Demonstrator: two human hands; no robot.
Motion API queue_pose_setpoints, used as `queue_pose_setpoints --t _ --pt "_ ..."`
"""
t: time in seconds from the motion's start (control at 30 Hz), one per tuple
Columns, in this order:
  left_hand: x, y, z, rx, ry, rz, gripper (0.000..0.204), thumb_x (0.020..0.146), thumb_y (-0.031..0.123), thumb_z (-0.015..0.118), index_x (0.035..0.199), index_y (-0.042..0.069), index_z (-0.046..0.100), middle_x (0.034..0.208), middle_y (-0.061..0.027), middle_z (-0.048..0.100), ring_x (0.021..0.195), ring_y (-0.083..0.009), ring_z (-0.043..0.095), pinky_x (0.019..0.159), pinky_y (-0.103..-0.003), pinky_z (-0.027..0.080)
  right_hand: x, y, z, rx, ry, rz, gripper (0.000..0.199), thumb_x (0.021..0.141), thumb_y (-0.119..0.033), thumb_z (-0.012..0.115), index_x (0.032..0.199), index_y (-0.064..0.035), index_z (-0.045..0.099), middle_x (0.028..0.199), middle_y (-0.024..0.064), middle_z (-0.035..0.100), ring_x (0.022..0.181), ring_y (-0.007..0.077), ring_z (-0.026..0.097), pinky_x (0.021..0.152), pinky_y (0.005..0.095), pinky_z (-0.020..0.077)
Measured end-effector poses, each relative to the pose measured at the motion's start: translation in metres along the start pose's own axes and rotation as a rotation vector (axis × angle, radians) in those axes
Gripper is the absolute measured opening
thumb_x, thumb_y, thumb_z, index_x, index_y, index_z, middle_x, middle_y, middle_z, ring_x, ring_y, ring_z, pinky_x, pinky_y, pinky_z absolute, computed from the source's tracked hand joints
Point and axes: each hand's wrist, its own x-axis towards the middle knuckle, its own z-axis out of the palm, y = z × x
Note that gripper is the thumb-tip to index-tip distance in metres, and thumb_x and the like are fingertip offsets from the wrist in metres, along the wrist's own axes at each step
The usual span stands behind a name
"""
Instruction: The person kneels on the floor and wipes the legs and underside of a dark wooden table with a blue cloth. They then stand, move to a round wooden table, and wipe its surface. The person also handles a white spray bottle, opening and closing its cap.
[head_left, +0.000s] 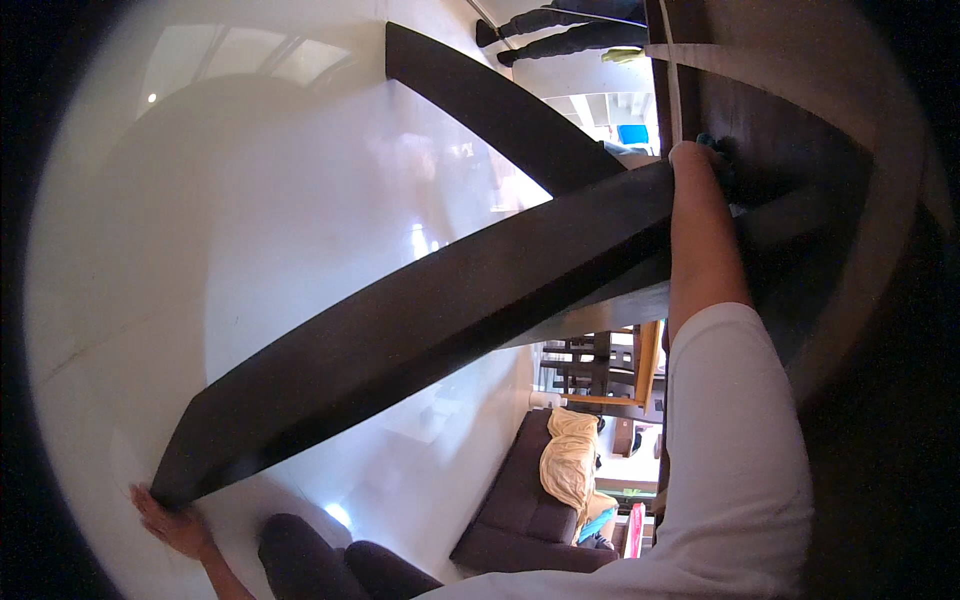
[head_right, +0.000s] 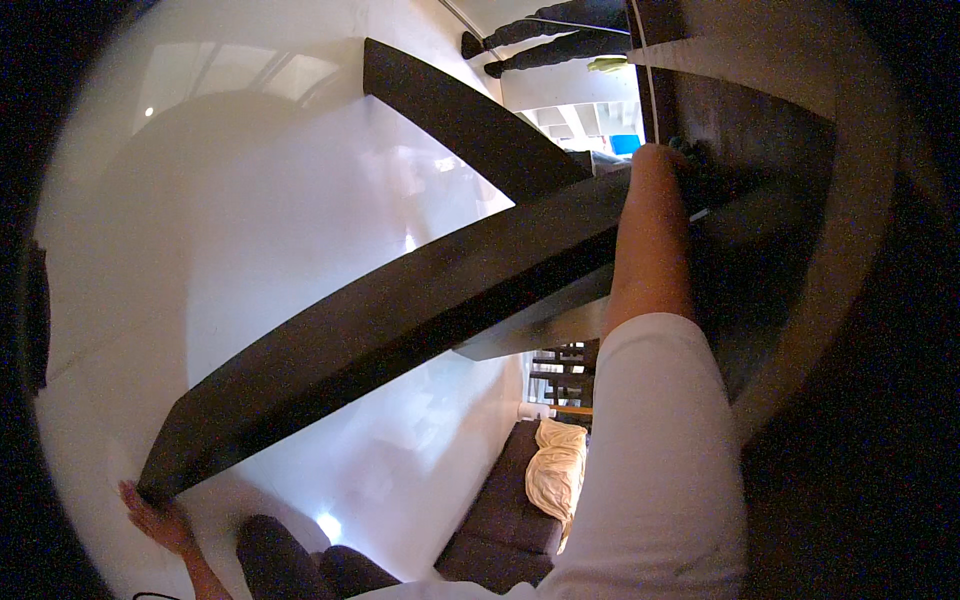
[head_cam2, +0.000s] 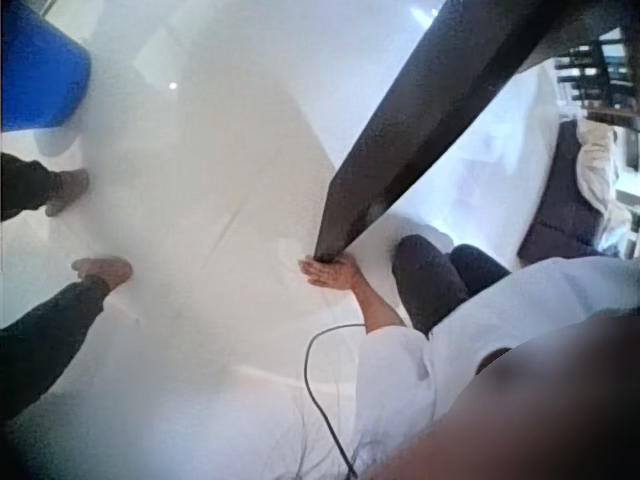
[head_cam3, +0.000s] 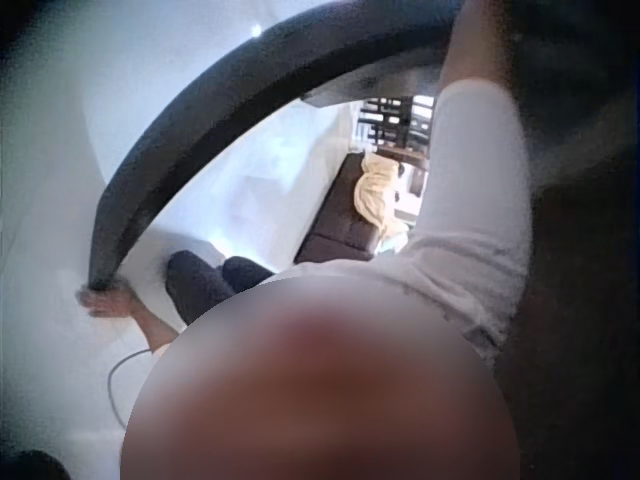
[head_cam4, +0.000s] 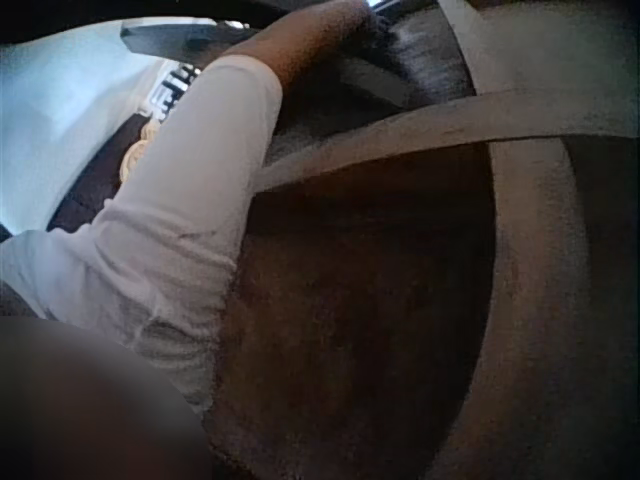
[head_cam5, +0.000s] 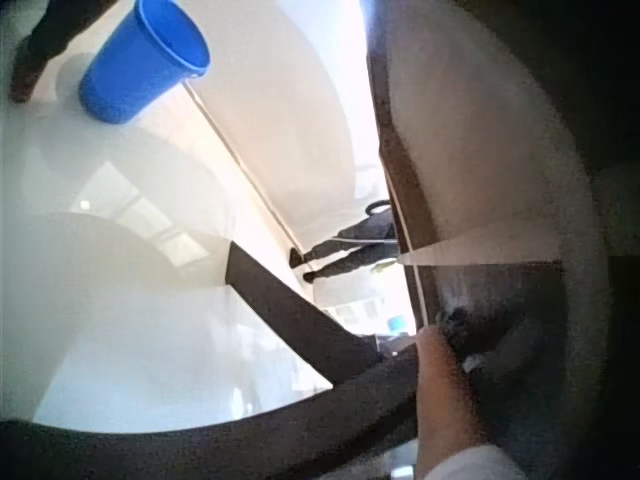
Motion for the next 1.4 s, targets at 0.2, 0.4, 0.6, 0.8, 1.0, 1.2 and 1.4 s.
queue_pose_setpoints --t 0.2,0.4,0.6,0.8,1.0,1.2,1.4 --pt "0.008 0.000 -0.010 -0.086 0.016 0.005 0.061 0.089 0.035 0.045 0.144 0.016 0.026 0.150 -0.0011 0.026 0.139 -0.0201 0.023 0.112 -0.046 0.017 -0.035 -0.015 0.008 0.005 0.083 -0.106 0.058 0.086 -0.043 0.050 0.129 -0.0035 0.050 0.134 0.0190 0.046 0.121 0.0278 0.048 0.102 0.0403 0.0355" --pt "0.000 0.003 -0.001 -0.023 0.031 0.005 0.060 0.091 0.034 0.043 0.145 0.017 0.023 0.152 0.0012 0.022 0.140 -0.0192 0.022 0.111 -0.046 0.019 -0.112 -0.024 -0.004 0.029 0.247 -0.218 0.054 0.087 -0.040 0.050 0.127 -0.0025 0.052 0.131 0.0196 0.049 0.119 0.0276 0.050 0.101 0.0406 0.0372" --pt "0.001 0.000 -0.005 -0.035 0.062 0.011 0.059 0.092 0.037 0.042 0.145 0.018 0.024 0.151 0.0029 0.023 0.139 -0.0183 0.022 0.112 -0.044 0.019 -0.115 -0.029 -0.020 -0.041 0.241 -0.479 0.037 0.089 -0.025 0.049 0.113 0.0009 0.060 0.112 0.0198 0.059 0.102 0.0274 0.059 0.089 0.0415 0.0450" --pt "0.003 -0.001 -0.009 -0.002 0.020 -0.004 0.058 0.093 0.044 0.035 0.145 0.018 0.025 0.151 0.0032 0.025 0.139 -0.0178 0.023 0.112 -0.044 0.018 -0.039 0.044 -0.023 -0.276 -0.109 -0.290 0.033 0.088 -0.018 0.047 0.111 0.0015 0.061 0.112 0.0191 0.060 0.100 0.0280 0.060 0.087 0.0412 0.0469" --pt "0.013 0.008 -0.020 -0.039 0.055 0.015 0.056 0.094 0.040 0.033 0.145 0.017 0.024 0.151 0.0031 0.025 0.139 -0.0172 0.023 0.111 -0.044 0.019 -0.013 0.051 -0.007 -0.436 -0.391 -0.061 0.036 0.087 -0.017 0.046 0.116 0.0006 0.058 0.123 0.0183 0.055 0.108 0.0289 0.057 0.092 0.0404 0.0452" --pt "0.006 0.003 -0.016 -0.036 -0.019 -0.025 0.056 0.092 0.033 0.039 0.144 0.017 0.025 0.151 0.0026 0.024 0.139 -0.0170 0.022 0.112 -0.043 0.018 -0.040 0.054 0.015 -0.506 -0.360 -0.152 0.037 0.085 -0.017 0.046 0.114 0.0000 0.060 0.127 0.0181 0.053 0.111 0.0302 0.056 0.094 0.0404 0.0445" --pt "0.003 0.006 -0.017 -0.028 0.015 -0.021 0.059 0.090 0.031 0.043 0.144 0.017 0.025 0.151 0.0025 0.024 0.139 -0.0174 0.023 0.112 -0.045 0.017 -0.115 0.048 0.031 -0.162 0.349 -0.374 0.030 0.080 -0.017 0.049 0.097 -0.0015 0.068 0.102 0.0201 0.065 0.095 0.0340 0.063 0.085 0.0442 0.0485"
